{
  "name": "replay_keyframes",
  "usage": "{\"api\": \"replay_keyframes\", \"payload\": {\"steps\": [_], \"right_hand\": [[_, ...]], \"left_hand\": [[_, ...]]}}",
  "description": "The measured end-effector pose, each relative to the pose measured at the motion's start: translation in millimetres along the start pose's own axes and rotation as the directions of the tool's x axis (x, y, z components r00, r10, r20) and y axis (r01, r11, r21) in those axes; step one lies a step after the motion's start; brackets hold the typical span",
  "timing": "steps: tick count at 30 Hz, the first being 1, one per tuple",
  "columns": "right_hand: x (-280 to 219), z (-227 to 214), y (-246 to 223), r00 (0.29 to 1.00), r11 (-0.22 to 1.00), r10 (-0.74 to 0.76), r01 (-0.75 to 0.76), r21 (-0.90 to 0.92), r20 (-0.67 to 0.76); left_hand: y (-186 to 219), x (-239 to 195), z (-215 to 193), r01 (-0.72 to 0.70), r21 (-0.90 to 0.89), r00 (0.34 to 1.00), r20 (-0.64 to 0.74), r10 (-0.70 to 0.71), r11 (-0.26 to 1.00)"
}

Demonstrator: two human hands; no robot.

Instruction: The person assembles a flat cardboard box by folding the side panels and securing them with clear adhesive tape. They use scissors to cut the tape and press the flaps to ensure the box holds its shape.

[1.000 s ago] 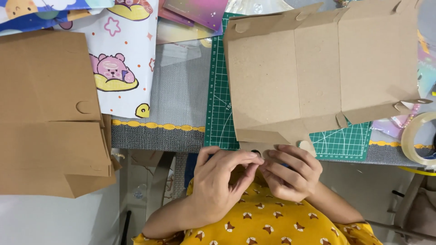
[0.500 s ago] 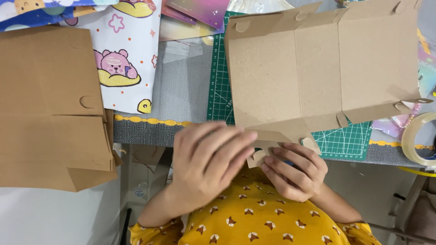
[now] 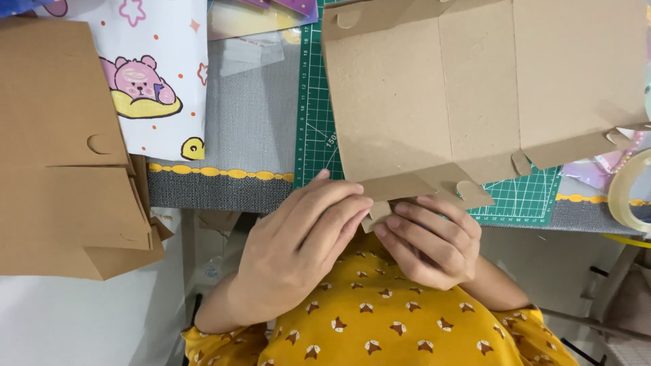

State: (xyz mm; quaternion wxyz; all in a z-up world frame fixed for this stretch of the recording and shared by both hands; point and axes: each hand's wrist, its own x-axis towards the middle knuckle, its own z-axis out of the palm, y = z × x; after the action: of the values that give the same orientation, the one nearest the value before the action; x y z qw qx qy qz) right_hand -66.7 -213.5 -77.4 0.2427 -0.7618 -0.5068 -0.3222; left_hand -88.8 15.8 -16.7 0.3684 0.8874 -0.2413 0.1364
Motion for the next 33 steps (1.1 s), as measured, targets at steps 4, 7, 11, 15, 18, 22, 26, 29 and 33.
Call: {"api": "replay_keyframes", "payload": {"steps": [4,7,11,15,18,22,26,29,33], "right_hand": [[3.8,2.6,0.8,0.999,1.000,0.010,-0.010,0.018,-0.034],[5.7,2.7,1.4,0.999,1.000,0.017,-0.016,0.012,-0.041],[1.5,3.3,2.3,0.998,0.999,0.028,-0.030,-0.030,-0.048],[-0.6,4.0,2.7,0.998,0.994,0.049,-0.054,-0.100,-0.045],[5.5,7.0,6.0,0.996,0.996,-0.024,0.016,-0.093,-0.086],[6.1,4.9,6.0,0.995,0.994,-0.069,0.062,-0.094,-0.072],[6.3,3.5,4.9,0.999,0.999,-0.016,0.013,-0.053,-0.052],[7.2,5.6,3.4,0.998,0.999,-0.008,0.006,-0.050,-0.059],[4.3,10.4,3.3,0.995,0.997,-0.019,0.012,-0.071,-0.100]], "left_hand": [[3.7,4.0,-1.8,0.013,0.002,1.000,0.003,-0.013,1.000],[5.0,5.4,-2.8,0.027,-0.028,0.999,0.038,-0.026,0.999],[5.3,7.4,-3.3,0.016,-0.017,0.999,0.031,-0.016,1.000],[5.1,8.0,-3.6,0.013,0.000,1.000,0.015,-0.013,1.000],[5.3,7.2,-1.7,0.014,0.041,1.000,-0.004,-0.014,0.999],[5.7,6.5,-1.1,0.026,0.047,1.000,-0.014,-0.026,0.999],[6.2,4.8,-0.1,0.018,0.057,1.000,-0.016,-0.017,0.998],[6.5,4.8,0.6,0.012,0.049,1.000,-0.013,-0.011,0.999],[8.1,7.5,-1.1,0.017,0.047,1.000,0.020,-0.018,0.999]]}}
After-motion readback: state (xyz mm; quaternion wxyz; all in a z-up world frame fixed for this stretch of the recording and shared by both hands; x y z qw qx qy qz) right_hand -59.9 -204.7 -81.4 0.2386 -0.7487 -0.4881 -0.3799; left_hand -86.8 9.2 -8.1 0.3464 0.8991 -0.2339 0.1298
